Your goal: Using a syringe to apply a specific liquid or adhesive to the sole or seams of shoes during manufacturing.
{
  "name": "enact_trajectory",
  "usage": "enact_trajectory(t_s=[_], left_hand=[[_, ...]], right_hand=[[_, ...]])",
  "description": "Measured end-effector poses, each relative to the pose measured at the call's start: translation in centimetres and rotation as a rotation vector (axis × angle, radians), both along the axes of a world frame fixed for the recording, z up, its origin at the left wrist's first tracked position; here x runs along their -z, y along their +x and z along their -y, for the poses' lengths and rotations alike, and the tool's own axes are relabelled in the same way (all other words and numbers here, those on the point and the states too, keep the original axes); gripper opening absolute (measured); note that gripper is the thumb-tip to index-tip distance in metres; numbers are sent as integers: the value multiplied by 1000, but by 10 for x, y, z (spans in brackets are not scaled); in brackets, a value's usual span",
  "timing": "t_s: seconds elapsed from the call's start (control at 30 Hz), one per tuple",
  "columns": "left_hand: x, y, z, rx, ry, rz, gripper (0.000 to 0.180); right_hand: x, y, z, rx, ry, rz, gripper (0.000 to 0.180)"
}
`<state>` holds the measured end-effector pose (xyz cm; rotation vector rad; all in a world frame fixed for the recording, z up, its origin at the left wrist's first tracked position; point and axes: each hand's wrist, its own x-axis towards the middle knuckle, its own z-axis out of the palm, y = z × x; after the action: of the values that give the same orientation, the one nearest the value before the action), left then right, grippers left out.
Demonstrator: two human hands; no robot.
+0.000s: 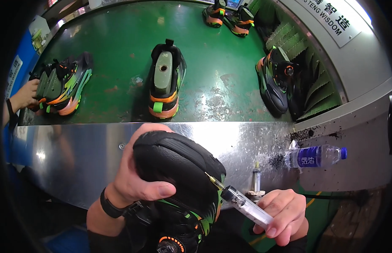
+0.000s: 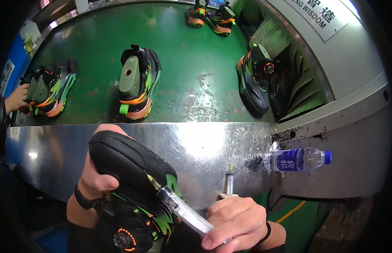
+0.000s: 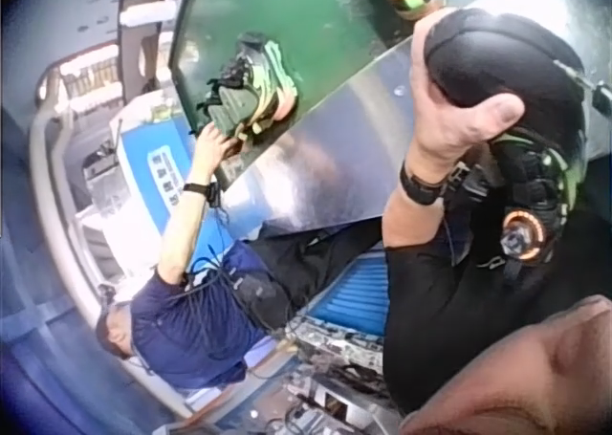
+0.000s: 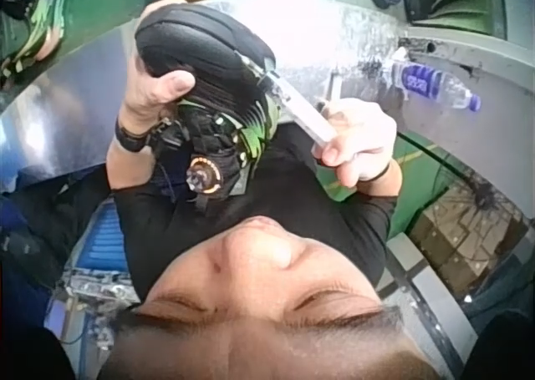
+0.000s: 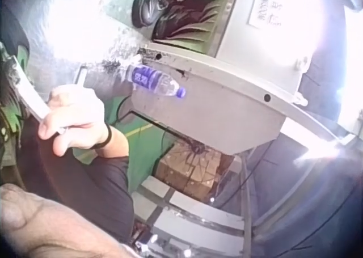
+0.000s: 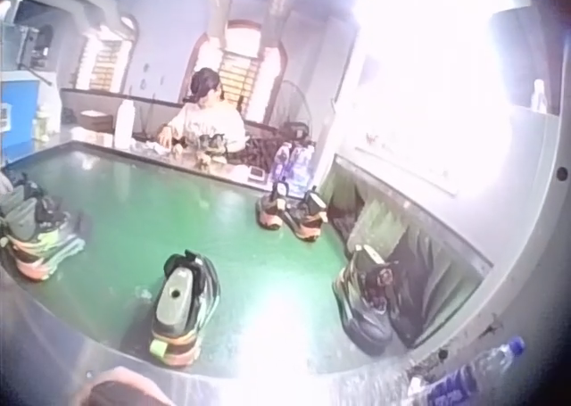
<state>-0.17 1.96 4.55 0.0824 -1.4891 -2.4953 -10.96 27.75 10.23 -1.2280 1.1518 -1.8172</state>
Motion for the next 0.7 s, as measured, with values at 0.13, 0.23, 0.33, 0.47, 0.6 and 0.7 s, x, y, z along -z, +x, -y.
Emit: enact_trajectory(t_s=[0.13,0.23,0.33,0.47,0.6,0.7], left_hand=[[-2,-1,-2,-76,-36,104,84],[5,-6,0,-69,1,81,85],[6,-8,-2,-144,-20,112,87],[7,-10,-4,-142,11,121,88],[4,-8,-5,-140,43,150,90],[4,-9,-6,-111,69,146,90]], right_hand=[[7,2,-4,21,-19,18,27],[10,0,-6,32,-17,34,27],[18,1,-7,30,-11,61,27],[25,4,-13,56,-7,70,27],[29,4,-16,40,-6,90,27],[33,5,-16,42,-16,96,27]])
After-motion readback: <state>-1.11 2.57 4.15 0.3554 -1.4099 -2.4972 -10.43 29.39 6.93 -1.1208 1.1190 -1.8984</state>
